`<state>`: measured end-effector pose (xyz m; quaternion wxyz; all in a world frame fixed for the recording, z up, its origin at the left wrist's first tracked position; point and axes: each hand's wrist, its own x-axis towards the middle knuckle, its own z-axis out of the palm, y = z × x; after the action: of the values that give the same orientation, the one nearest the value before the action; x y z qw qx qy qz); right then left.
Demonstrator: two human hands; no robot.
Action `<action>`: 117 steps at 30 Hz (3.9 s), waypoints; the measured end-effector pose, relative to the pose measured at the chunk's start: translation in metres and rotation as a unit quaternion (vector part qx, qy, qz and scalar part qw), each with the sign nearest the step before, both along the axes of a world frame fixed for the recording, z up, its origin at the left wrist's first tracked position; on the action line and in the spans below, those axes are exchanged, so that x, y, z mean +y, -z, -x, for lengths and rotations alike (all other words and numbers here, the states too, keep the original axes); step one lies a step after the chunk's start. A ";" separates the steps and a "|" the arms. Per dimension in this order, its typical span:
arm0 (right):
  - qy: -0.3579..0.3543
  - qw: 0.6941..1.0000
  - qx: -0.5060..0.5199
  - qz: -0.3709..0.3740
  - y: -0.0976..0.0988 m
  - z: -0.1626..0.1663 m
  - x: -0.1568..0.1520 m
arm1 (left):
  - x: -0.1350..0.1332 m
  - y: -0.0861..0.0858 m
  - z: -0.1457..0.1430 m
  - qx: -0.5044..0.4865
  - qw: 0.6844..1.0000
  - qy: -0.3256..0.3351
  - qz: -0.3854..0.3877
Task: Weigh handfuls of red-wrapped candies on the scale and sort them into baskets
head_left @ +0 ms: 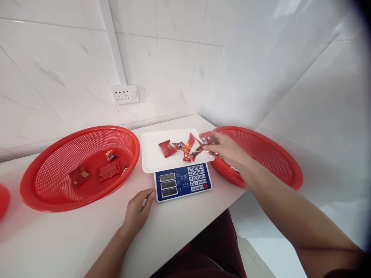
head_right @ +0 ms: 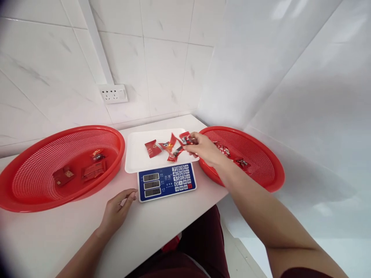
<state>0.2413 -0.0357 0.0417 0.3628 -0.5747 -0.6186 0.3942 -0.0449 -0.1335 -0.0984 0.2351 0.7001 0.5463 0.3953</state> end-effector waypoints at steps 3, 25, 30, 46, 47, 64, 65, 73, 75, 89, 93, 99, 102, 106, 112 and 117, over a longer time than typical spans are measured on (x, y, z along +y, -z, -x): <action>-0.015 0.998 -0.066 0.010 0.017 0.019 0.017 | 0.001 0.000 0.000 0.000 1.000 -0.002 -0.001; -0.021 0.988 -0.090 -0.125 0.037 0.003 -0.017 | 0.001 0.000 0.000 -0.002 1.000 -0.007 -0.026; -0.006 0.996 0.092 -0.014 0.063 -0.007 -0.060 | 0.000 -0.001 -0.002 0.002 0.999 -0.002 -0.033; -0.369 0.929 -0.027 0.019 0.105 0.076 -0.121 | -0.018 -0.016 -0.022 -0.007 0.957 0.259 0.134; -0.363 0.931 -0.032 0.021 0.107 0.077 -0.121 | -0.018 -0.016 -0.022 -0.012 0.957 0.257 0.134; -0.058 0.984 -0.126 -0.111 0.073 0.006 -0.102 | -0.015 -0.008 -0.017 0.015 0.980 0.190 0.050; 0.021 0.980 -0.144 -0.137 0.064 -0.011 -0.097 | -0.015 -0.007 -0.017 0.016 0.982 0.182 0.046; 0.250 0.907 -0.209 -0.266 0.056 -0.051 -0.083 | -0.013 -0.008 -0.018 0.019 0.989 0.148 0.025; 0.174 0.936 -0.156 -0.264 0.079 -0.029 -0.089 | -0.012 -0.008 -0.018 0.018 0.991 0.128 0.019; -0.139 0.990 0.012 -0.021 0.150 0.031 -0.103 | 0.016 -0.069 -0.038 0.097 0.983 0.032 -0.151; -0.136 0.989 0.051 -0.016 0.154 0.028 -0.103 | 0.056 -0.086 -0.058 0.234 0.957 0.072 -0.153; -0.130 0.988 0.063 -0.048 0.159 0.025 -0.108 | 0.097 -0.078 -0.080 0.360 0.923 0.093 -0.094; -0.132 0.987 0.079 -0.051 0.160 0.023 -0.107 | 0.104 -0.078 -0.082 0.379 0.917 0.102 -0.076; -0.142 0.985 0.090 -0.043 0.163 0.022 -0.107 | 0.106 -0.085 -0.080 0.393 0.911 0.109 -0.058; -0.144 0.983 0.107 -0.021 0.168 0.022 -0.106 | 0.106 -0.089 -0.086 0.406 0.907 0.101 -0.051; -0.145 0.982 0.118 -0.019 0.170 0.022 -0.104 | 0.114 -0.094 -0.097 0.430 0.897 0.106 0.011</action>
<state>0.2194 -0.1401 -0.1285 0.3827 -0.4214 -0.6557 0.4960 0.0522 -0.0192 -0.0040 0.0252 0.8529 0.5211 0.0226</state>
